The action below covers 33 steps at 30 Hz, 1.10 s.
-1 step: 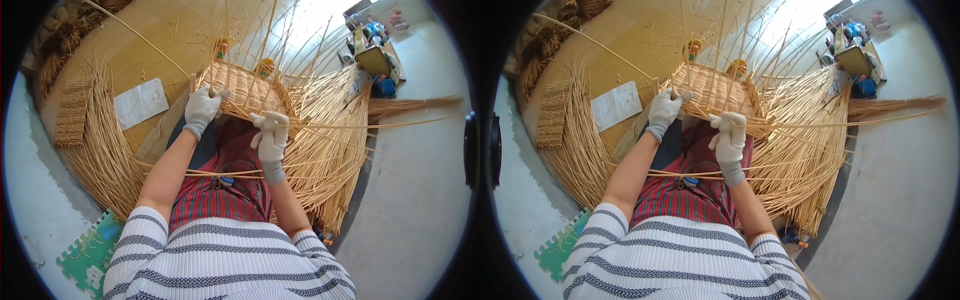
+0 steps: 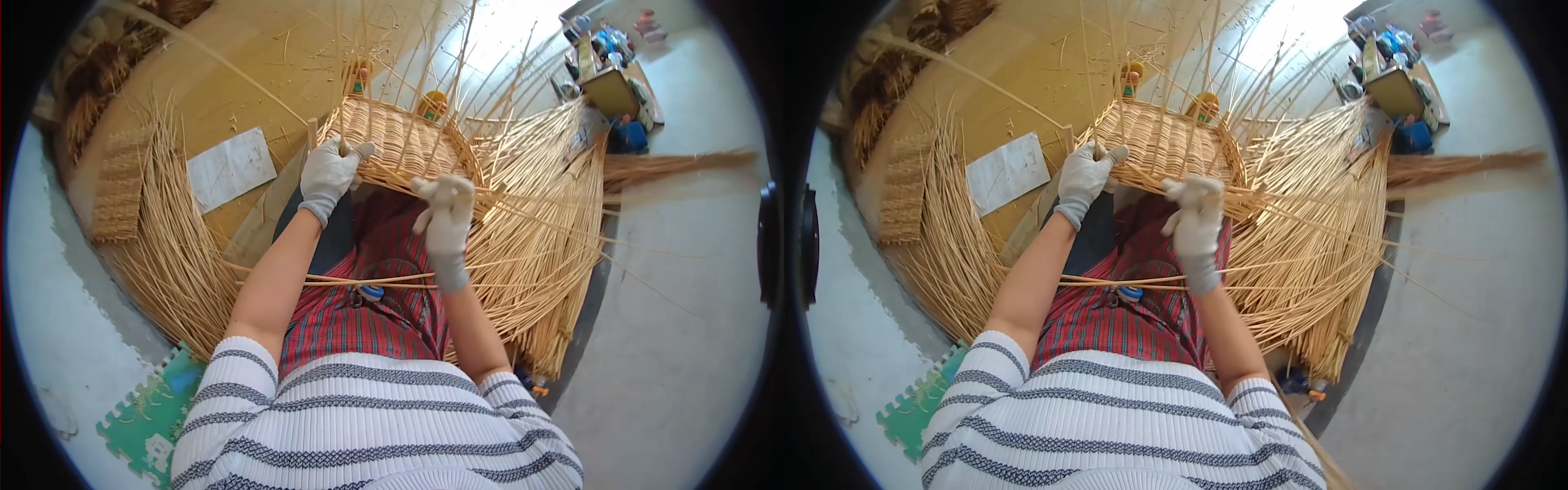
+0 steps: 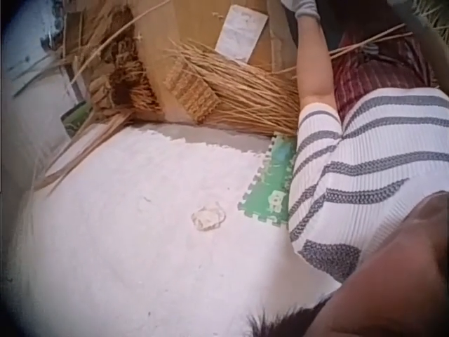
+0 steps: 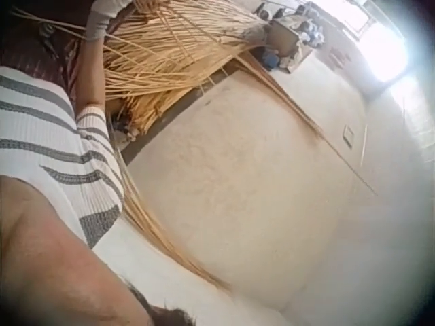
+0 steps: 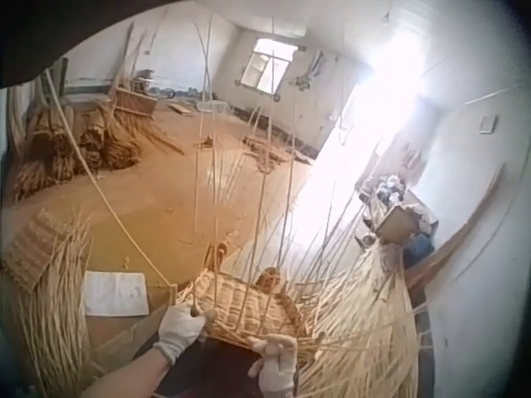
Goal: Weaving a rectangular basket using long straw strands and a measuring tape for dimensions.
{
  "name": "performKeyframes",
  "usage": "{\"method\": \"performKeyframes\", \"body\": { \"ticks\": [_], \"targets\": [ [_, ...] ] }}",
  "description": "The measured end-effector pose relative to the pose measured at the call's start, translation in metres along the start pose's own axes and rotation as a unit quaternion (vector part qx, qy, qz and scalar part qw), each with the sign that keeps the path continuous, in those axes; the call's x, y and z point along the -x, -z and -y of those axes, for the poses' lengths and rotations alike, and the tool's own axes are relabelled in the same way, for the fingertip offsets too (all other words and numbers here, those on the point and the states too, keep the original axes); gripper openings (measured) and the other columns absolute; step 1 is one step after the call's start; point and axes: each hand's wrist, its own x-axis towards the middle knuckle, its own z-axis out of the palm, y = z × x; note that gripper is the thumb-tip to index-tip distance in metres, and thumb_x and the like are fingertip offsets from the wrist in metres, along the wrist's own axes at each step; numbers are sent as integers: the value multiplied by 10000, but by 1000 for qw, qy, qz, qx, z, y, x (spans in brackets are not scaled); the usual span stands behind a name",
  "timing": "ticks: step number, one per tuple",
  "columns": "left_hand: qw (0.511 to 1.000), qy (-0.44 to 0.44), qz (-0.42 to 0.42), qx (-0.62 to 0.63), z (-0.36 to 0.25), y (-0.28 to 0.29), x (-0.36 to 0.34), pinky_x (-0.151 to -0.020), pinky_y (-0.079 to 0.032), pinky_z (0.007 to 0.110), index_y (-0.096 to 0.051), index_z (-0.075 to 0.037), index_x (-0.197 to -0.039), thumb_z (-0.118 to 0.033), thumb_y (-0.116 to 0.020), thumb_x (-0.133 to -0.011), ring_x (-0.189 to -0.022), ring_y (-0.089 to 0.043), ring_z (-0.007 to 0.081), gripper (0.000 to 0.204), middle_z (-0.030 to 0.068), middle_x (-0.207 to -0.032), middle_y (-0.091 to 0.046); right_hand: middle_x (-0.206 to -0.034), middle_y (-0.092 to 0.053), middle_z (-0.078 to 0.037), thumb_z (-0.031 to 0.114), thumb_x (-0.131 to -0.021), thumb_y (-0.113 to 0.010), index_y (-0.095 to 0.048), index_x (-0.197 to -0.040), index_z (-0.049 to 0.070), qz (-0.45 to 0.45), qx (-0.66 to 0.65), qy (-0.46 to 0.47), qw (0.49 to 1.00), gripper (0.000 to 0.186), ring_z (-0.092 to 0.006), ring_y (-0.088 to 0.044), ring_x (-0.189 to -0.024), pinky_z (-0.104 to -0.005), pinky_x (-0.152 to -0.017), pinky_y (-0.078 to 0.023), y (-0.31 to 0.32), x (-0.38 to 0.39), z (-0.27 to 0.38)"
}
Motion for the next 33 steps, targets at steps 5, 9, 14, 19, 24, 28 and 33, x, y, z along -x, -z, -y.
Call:
{"method": "performKeyframes", "body": {
  "ticks": [5, 9, 14, 19, 24, 28, 33],
  "targets": [
    [995, -86, -48, 1, -7, 8, 8, -581, -588, 369, -690, -31, -1189, -203, -672, -1052, -589, -751, 239, 220, 118, -880, -766, -1078, -771, -60, 105, -1011, -777, -684, -1188, 113, -65, -82, 50, 993, 200, -155, -747, -942, -267, -651, -572, 58, -23, -7],
    [854, -465, -91, -213, -17, -21, 11, -620, -589, 474, -628, -64, -1303, -109, -543, -1051, -550, -716, 275, 270, 168, -899, -760, -1059, -775, -58, 94, -995, -796, -684, -1165, 126, -88, -120, 13, 989, 206, -151, -749, -946, -237, -657, -590, 75, -29, -19],
    [972, 46, 187, -135, -32, -55, -7, -433, -533, 355, -645, -128, -1395, -183, -427, -1134, -481, -646, 178, 345, 149, -854, -742, -1035, -780, -69, 118, -1002, -794, -664, -1169, 123, -76, -55, 40, 995, 212, -176, -779, -913, -247, -606, -602, 74, -32, -16],
    [972, 28, 227, -56, -29, -51, -8, -484, -573, 319, -660, -44, -1330, -301, -575, -1127, -551, -699, 159, 338, 100, -851, -738, -1037, -778, -69, 75, -1006, -765, -651, -1218, 111, -62, 32, 66, 995, 244, -150, -766, -907, -232, -582, -572, 60, -36, 13],
    [981, 0, 158, -111, -26, -64, 10, -525, -580, 312, -678, -26, -1301, -345, -616, -1115, -573, -714, 152, 374, 78, -821, -723, -1480, -630, -133, 102, -1048, -622, -458, -1583, 176, 59, 350, 333, 873, 564, -216, -753, -1044, -347, -827, -622, -31, -83, 69],
    [988, 18, 143, -54, -31, -66, 8, -504, -582, 297, -700, 6, -1214, -362, -652, -1096, -555, -696, 144, 390, 66, -798, -709, -1562, -568, -137, 70, -1091, -519, -407, -1607, 151, 65, 523, 278, 803, 534, -242, -742, -1029, -377, -891, -613, -60, -123, 68],
    [986, 20, 161, -43, -26, -60, 3, -510, -594, 299, -709, 3, -1142, -311, -694, -1072, -557, -701, 148, 322, 87, -872, -728, -1084, -751, -145, 158, -1168, -454, -466, -1420, 104, -68, 5, 195, 979, 258, -160, -731, -781, -302, -725, -597, 54, -44, -4]
  ]
}}
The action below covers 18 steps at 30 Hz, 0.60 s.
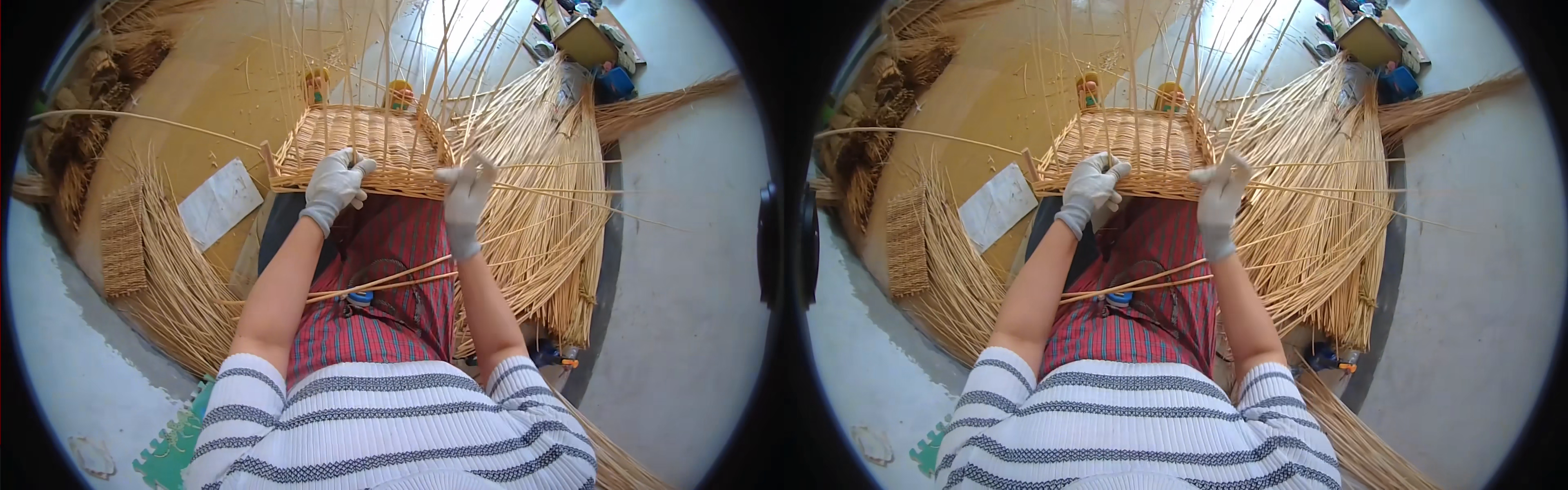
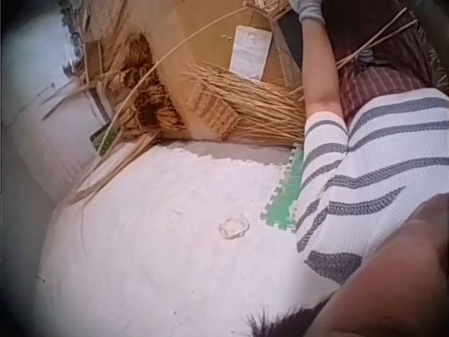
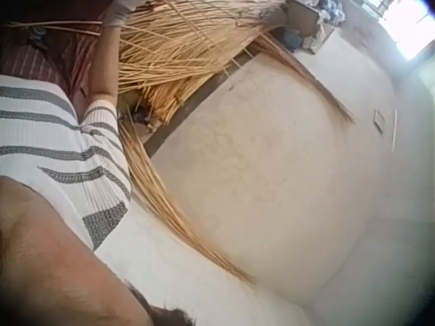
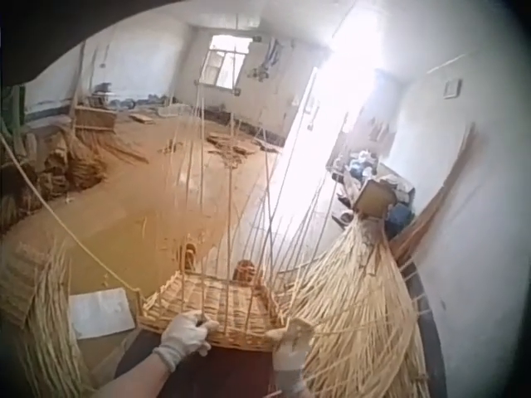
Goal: Weaving a rectangular basket using long straw strands and a measuring tape for dimensions.
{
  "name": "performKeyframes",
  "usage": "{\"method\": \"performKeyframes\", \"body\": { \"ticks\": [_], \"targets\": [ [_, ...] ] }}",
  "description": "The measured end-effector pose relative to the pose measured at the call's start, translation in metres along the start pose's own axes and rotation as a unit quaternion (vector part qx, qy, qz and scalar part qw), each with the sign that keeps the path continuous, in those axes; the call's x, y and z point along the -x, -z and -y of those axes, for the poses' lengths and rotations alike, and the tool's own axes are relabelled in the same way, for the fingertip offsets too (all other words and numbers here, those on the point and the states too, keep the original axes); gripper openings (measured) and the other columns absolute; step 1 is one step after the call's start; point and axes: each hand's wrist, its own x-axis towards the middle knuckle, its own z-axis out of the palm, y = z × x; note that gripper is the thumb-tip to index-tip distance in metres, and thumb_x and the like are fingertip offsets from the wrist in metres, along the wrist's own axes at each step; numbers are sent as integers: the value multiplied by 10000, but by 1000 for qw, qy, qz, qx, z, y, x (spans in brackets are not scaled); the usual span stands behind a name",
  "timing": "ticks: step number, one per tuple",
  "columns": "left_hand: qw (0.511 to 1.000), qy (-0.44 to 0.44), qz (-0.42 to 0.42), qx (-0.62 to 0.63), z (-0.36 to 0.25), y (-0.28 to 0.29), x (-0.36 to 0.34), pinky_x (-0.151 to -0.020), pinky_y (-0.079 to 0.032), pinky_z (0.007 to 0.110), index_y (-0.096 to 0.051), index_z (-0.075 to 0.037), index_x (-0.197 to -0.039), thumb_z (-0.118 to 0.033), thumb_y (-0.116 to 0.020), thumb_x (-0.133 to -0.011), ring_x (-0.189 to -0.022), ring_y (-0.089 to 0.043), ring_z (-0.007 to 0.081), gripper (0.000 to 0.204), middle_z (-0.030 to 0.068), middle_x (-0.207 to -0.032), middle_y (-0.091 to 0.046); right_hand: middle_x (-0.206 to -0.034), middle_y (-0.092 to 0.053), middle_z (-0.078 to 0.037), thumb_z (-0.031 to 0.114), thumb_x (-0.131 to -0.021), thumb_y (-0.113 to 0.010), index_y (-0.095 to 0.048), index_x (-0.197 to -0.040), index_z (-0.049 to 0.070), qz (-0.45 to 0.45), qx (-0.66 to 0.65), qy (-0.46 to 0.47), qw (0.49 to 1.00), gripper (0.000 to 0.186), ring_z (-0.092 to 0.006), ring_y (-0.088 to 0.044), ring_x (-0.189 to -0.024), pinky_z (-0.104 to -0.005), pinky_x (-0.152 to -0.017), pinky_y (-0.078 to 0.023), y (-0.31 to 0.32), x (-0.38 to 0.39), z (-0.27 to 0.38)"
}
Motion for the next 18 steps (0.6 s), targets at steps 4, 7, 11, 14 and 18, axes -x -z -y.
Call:
{"method": "performKeyframes", "body": {
  "ticks": [4, 7, 11, 14, 18],
  "targets": [
    [995, 27, -24, -88, -5, -6, -2, -525, -575, 309, -695, -21, -1018, -527, -788, -972, -578, -719, 161, 517, 108, -793, -742, -923, -774, -113, 205, -1184, -439, -522, -1310, 74, -10, -19, -18, 1000, 200, -112, -678, -674, -210, -531, -494, 10, 46, 14],
    [988, 49, -71, -132, -11, -10, 0, -542, -566, 310, -703, -26, -975, -693, -814, -871, -582, -718, 152, 684, 110, -754, -742, -1012, -765, -100, 121, -1147, -510, -596, -1230, 50, 187, 36, 119, 974, 139, -143, -729, -873, -264, -703, -586, -10, 47, 45],
    [977, -157, -143, -19, -12, -13, 7, -527, -554, 302, -684, 18, -1115, -453, -704, -1050, -597, -723, 186, 476, 124, -1034, -765, -1048, -775, -101, 83, -1069, -671, -647, -1172, 69, -27, -3, -135, 991, 107, -164, -750, -928, -259, -675, -603, 29, 16, 65],
    [937, -315, -146, -33, -11, -36, 1, -503, -561, 310, -652, -16, -1245, -323, -622, -1109, -587, -719, 188, 337, 103, -1063, -740, -1087, -783, -136, 85, -1034, -723, -611, -1132, 76, -85, -14, -132, 987, 149, -165, -769, -944, -236, -571, -576, 66, 9, 53],
    [992, 5, 120, -29, -17, -81, -15, -465, -565, 317, -652, -37, -1265, -312, -577, -1132, -567, -714, 180, 315, 96, -1051, -739, -1139, -771, -153, 105, -1032, -718, -601, -1175, 44, -4, 78, -66, 995, 194, -210, -762, -1039, -340, -783, -640, 52, -30, 55]
  ]
}}
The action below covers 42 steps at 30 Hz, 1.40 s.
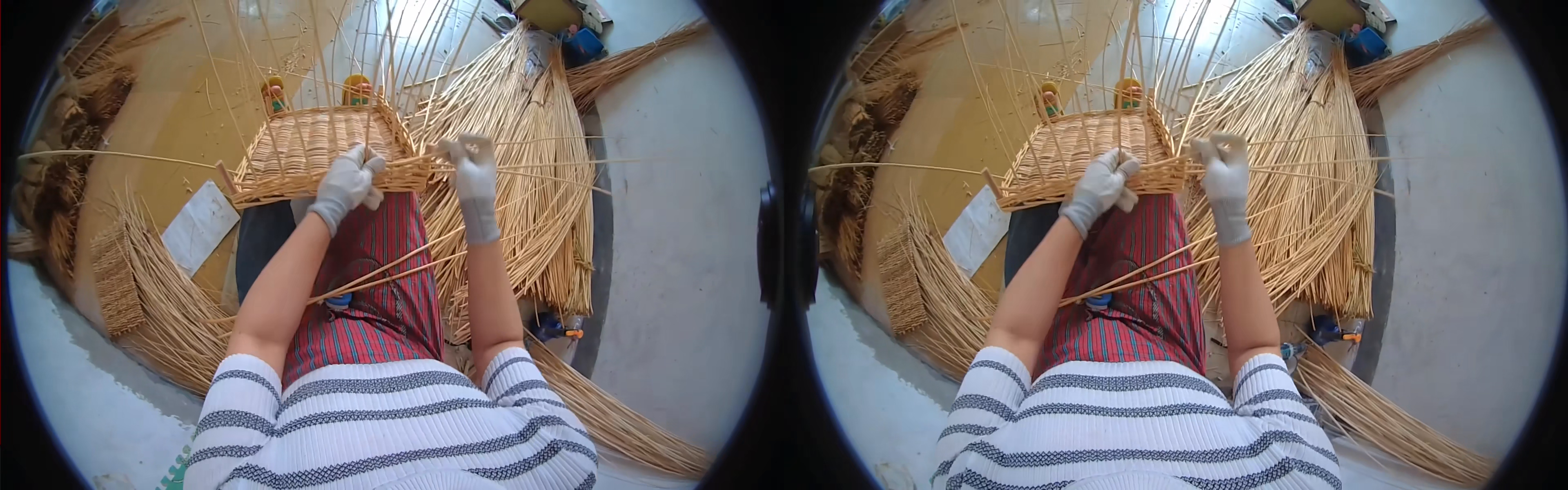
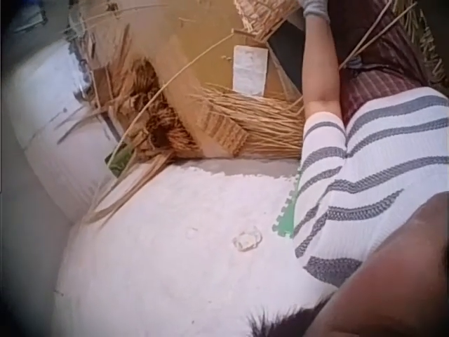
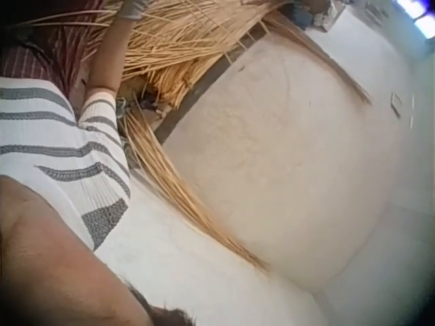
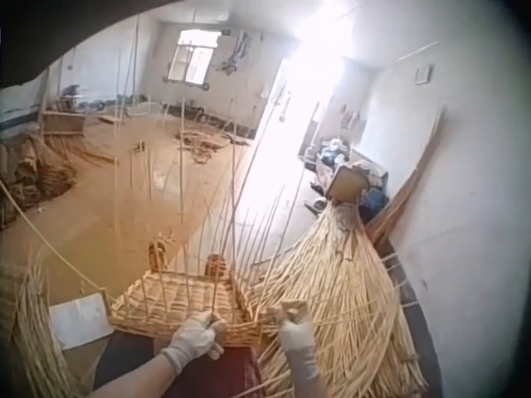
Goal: Weaving a rectangular basket using long straw strands and a measuring tape for dimensions.
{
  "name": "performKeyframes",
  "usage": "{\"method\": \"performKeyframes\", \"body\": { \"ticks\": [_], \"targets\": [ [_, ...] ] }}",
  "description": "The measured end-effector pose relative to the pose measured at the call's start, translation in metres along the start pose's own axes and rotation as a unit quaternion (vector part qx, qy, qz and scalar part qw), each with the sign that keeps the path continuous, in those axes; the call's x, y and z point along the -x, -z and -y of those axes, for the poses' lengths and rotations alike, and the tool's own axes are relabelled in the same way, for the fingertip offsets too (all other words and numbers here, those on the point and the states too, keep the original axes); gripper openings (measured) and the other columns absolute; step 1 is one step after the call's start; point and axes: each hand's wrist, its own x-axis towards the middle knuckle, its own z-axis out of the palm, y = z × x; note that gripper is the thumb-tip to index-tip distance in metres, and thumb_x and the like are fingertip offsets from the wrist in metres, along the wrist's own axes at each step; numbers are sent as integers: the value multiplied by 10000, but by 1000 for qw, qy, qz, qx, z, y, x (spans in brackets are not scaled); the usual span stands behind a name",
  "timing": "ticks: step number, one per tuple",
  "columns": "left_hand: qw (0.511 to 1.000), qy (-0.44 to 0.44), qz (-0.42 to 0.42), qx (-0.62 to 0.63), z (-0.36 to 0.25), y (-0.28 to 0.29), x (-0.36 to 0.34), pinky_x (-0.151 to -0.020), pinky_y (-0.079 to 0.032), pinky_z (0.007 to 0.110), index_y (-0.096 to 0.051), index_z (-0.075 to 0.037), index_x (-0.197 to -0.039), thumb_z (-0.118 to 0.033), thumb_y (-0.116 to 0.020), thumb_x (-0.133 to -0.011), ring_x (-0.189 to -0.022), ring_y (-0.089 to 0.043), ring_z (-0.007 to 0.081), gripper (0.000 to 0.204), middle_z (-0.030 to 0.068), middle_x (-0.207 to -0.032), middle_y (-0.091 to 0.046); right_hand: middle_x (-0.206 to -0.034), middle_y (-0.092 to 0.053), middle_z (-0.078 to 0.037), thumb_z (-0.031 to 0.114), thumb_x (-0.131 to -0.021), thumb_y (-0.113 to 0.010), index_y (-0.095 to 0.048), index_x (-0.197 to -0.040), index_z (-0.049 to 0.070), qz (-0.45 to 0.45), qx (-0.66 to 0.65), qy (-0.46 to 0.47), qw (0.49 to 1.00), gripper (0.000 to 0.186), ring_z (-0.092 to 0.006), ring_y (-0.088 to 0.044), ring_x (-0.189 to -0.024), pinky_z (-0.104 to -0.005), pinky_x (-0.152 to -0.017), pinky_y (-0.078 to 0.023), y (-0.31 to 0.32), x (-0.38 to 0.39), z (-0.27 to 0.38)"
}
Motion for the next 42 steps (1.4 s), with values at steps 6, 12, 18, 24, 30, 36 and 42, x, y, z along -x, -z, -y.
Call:
{"method": "performKeyframes", "body": {
  "ticks": [6, 12, 18, 24, 30, 36, 42],
  "targets": [
    [995, -22, -85, 39, -5, -13, 7, -413, -546, 311, -676, 9, -1193, -426, -547, -1130, -505, -691, 180, 457, 117, -906, -747, -1421, -669, -161, 105, -1024, -632, -562, -1508, 47, 78, 327, 208, 918, 493, -236, -703, -1097, -370, -991, -587, -105, -98, 34],
    [996, 10, -85, 14, -11, -9, -3, -403, -532, 301, -686, 1, -1123, -317, -688, -1073, -513, -676, 150, 322, 86, -817, -715, -1105, -690, -125, 93, -1060, -593, -648, -1329, -5, -89, 14, -37, 995, 291, -220, -750, -948, -356, -806, -632, -5, 9, -2],
    [994, -74, -66, 47, 6, -19, 9, -445, -527, 332, -596, -79, -1302, -258, -718, -1046, -536, -668, 158, 336, 108, -877, -728, -961, -753, -88, 221, -1013, -686, -729, -1205, 125, 356, 236, -15, 904, 219, -240, -742, -928, -418, -810, -589, -8, 140, -42],
    [916, -290, -121, -249, 56, 55, 127, -1038, -529, 413, -684, -142, -1345, -247, -749, -993, -960, -747, 294, 373, 95, -1154, -780, -984, -748, -97, 413, -937, -726, -798, -994, 155, 518, 413, 12, 749, 274, -321, -725, -976, -487, -886, -573, -39, 127, -19],
    [897, -112, -176, -390, 114, 173, 189, -933, -536, 377, -776, -129, -1097, -151, -717, -990, -956, -723, 309, 124, 70, -1000, -787, -965, -744, -85, 178, -830, -864, -771, -1007, 123, 194, 400, 223, 868, 207, -322, -718, -1008, -461, -917, -574, -40, 115, -1],
    [904, -248, -238, -255, 130, 189, 179, -865, -556, 315, -769, -80, -1176, 62, -680, -953, -950, -685, 191, 279, 89, -986, -713, -1326, -686, -166, 316, -1118, -635, -540, -1476, 8, 295, -172, -360, 868, 482, -223, -698, -1157, -383, -943, -596, -102, 155, -22],
    [834, -295, -443, -147, 131, 212, 157, -836, -549, 248, -756, -12, -1093, 79, -751, -915, -918, -633, 134, 200, 16, -999, -636, -1419, -623, -203, 325, -1147, -549, -463, -1517, 64, 192, -370, -389, 822, 461, -311, -661, -1264, -422, -1043, -581, -143, 169, -13]
  ]
}}
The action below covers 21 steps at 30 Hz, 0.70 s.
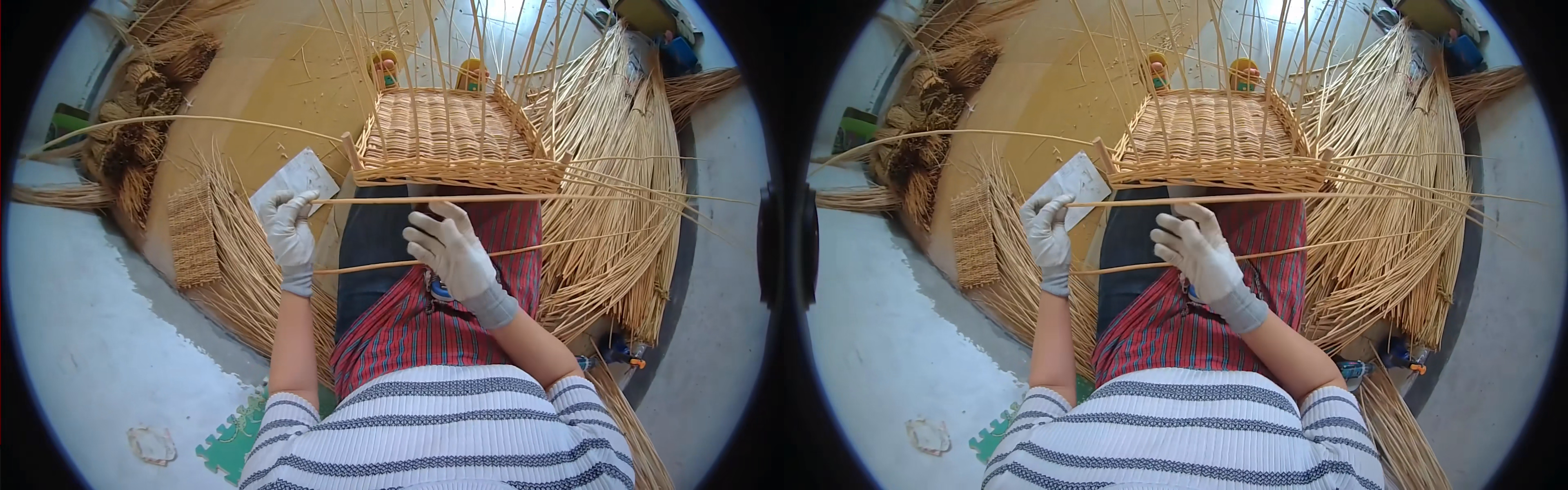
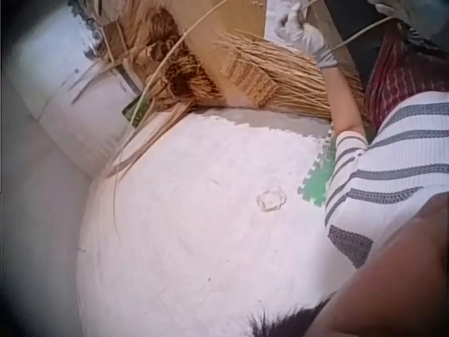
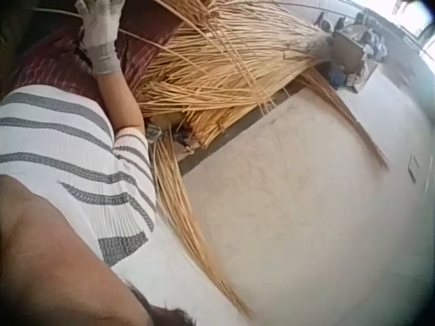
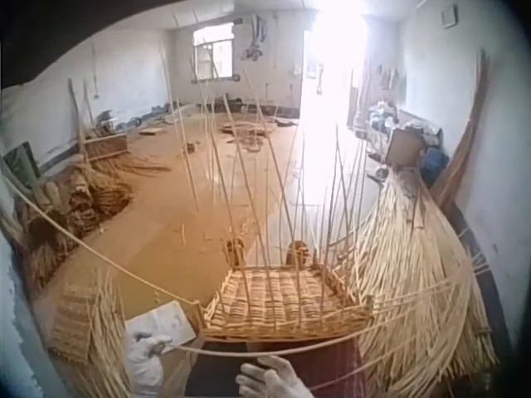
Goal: Weaving a rectangular basket using long straw strands and a measuring tape for dimensions.
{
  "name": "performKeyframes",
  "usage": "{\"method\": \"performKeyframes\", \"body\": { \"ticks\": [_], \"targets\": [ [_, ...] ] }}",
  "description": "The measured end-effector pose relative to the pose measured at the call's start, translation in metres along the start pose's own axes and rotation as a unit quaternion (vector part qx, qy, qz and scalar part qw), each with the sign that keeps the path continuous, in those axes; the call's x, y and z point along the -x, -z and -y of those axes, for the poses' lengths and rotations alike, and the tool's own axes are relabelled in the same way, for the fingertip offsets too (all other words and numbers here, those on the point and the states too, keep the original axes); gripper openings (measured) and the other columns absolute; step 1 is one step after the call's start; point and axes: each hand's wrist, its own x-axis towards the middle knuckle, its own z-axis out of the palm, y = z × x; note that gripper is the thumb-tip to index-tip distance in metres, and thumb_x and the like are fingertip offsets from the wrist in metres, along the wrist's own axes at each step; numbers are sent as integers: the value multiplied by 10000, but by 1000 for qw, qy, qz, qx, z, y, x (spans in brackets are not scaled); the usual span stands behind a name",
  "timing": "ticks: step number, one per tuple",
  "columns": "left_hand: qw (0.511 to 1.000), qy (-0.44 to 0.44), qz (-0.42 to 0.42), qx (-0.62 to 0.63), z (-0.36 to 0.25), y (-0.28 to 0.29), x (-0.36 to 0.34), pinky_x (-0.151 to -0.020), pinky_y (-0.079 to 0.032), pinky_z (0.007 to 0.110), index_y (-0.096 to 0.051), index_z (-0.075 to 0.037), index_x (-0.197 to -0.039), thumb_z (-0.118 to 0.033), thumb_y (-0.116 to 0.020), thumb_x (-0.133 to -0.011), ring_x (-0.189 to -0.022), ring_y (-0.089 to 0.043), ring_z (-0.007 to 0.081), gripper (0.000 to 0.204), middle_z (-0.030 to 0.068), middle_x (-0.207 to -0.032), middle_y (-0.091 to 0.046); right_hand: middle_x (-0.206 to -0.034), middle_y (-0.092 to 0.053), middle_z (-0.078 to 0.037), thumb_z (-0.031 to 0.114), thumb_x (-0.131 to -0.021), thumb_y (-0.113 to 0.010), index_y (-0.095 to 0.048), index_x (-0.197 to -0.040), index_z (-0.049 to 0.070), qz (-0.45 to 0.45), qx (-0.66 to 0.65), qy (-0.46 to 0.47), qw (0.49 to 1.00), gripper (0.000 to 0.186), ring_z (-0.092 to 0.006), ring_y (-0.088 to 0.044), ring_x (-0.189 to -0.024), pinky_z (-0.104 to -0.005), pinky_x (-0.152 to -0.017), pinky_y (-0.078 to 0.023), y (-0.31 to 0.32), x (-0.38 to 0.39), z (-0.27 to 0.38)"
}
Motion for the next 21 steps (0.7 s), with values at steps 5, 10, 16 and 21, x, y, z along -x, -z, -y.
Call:
{"method": "performKeyframes", "body": {
  "ticks": [5, 10, 16, 21],
  "targets": [
    [982, 71, 60, 165, 14, 6, -3, -871, -561, 275, -727, 30, -1095, 88, -716, -942, -942, -612, 124, 163, 23, -1098, -612, -1425, -607, -195, 116, -1103, -571, -425, -1555, 86, 20, 38, 45, 998, 476, -304, -639, -1305, -409, -1083, -562, -27, 0, 17],
    [953, 107, -80, 272, 5, -22, 3, -1094, -520, 351, -602, 50, -1430, -25, -653, -1037, -1233, -653, 230, 403, 117, -1306, -651, -1421, -643, -235, 75, -1048, -638, -633, -1375, -21, 264, 424, 240, 832, 341, -311, -660, -1295, -449, -1110, -542, -53, 30, 29],
    [991, -107, 52, 60, -7, -82, -10, -1229, -405, 404, -494, 26, -1568, -188, -620, -1098, -1468, -517, 306, 532, 183, -1557, -557, -1443, -582, -351, 160, -931, -694, -638, -1331, 47, 370, 540, 394, 645, 419, -537, -628, -1307, -529, -1050, -586, -79, 17, -21],
    [986, 6, 157, 51, -2, -102, -26, -1275, -335, 420, -423, 23, -1628, -342, -655, -1098, -1568, -410, 334, 684, 202, -1673, -465, -1445, -594, -349, 137, -924, -682, -614, -1335, 63, 292, 560, 397, 666, 423, -542, -634, -1293, -519, -1069, -576, -73, -16, -30]
  ]
}}
